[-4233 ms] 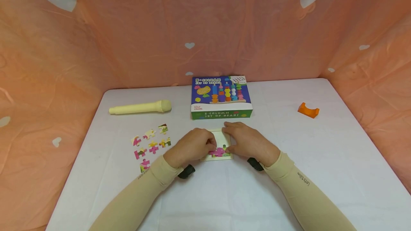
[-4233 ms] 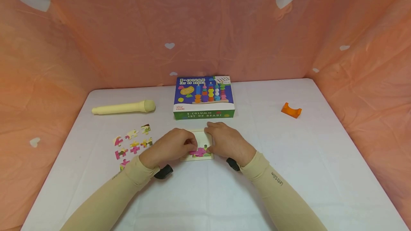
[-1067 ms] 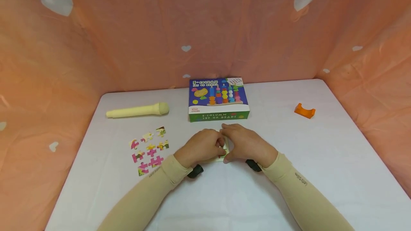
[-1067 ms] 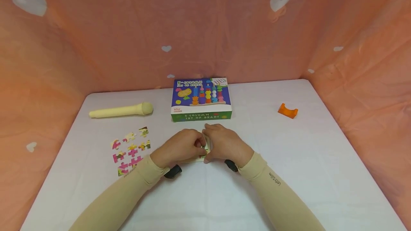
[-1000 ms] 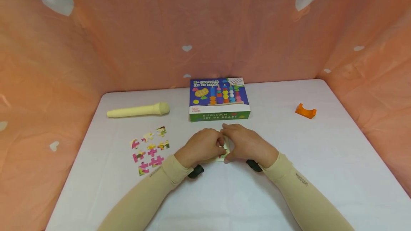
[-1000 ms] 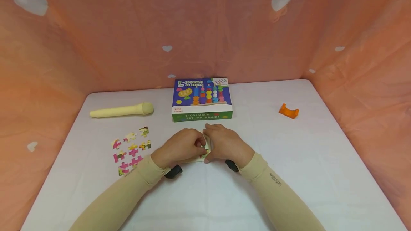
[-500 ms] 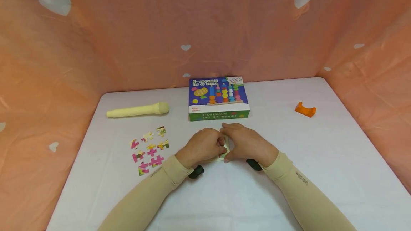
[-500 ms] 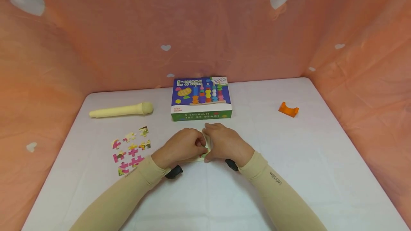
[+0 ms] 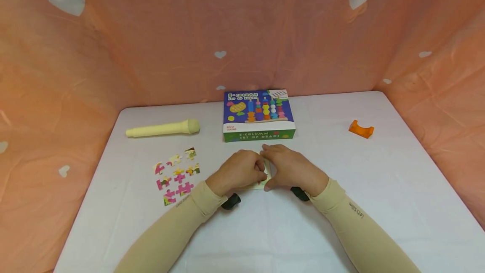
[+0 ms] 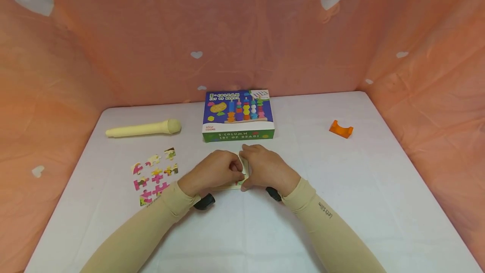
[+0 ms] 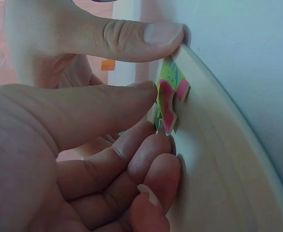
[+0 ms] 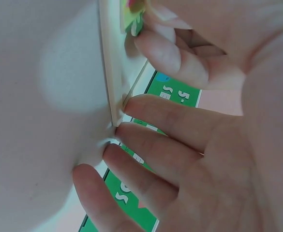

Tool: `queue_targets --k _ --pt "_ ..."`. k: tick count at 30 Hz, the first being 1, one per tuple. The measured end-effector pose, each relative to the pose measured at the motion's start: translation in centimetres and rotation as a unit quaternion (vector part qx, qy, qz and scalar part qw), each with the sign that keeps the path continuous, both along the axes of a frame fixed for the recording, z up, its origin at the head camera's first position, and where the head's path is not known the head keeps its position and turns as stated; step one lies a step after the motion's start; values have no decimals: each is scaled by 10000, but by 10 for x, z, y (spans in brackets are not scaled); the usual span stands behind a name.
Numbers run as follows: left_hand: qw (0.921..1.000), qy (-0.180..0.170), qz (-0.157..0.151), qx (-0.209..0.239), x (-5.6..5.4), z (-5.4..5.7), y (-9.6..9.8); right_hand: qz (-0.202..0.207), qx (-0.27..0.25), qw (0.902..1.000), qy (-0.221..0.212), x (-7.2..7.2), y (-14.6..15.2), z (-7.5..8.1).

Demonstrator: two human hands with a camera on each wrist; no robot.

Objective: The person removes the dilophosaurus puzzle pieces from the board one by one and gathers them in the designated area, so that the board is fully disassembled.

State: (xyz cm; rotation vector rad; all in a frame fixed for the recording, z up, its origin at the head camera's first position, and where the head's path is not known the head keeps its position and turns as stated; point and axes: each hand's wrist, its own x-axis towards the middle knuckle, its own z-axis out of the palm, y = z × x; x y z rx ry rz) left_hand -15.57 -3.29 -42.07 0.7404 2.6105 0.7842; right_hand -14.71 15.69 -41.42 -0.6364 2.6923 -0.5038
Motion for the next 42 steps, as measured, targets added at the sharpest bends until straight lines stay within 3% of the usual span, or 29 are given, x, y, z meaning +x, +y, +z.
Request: queue_targets --k 35,42 --pt "9988 -386 74 294 -2 3 0 -31 -48 10000 -22 0 3 2" --pt "9955 -658 500 462 -1 8 -22 -13 31 10000 -16 1 0 1"
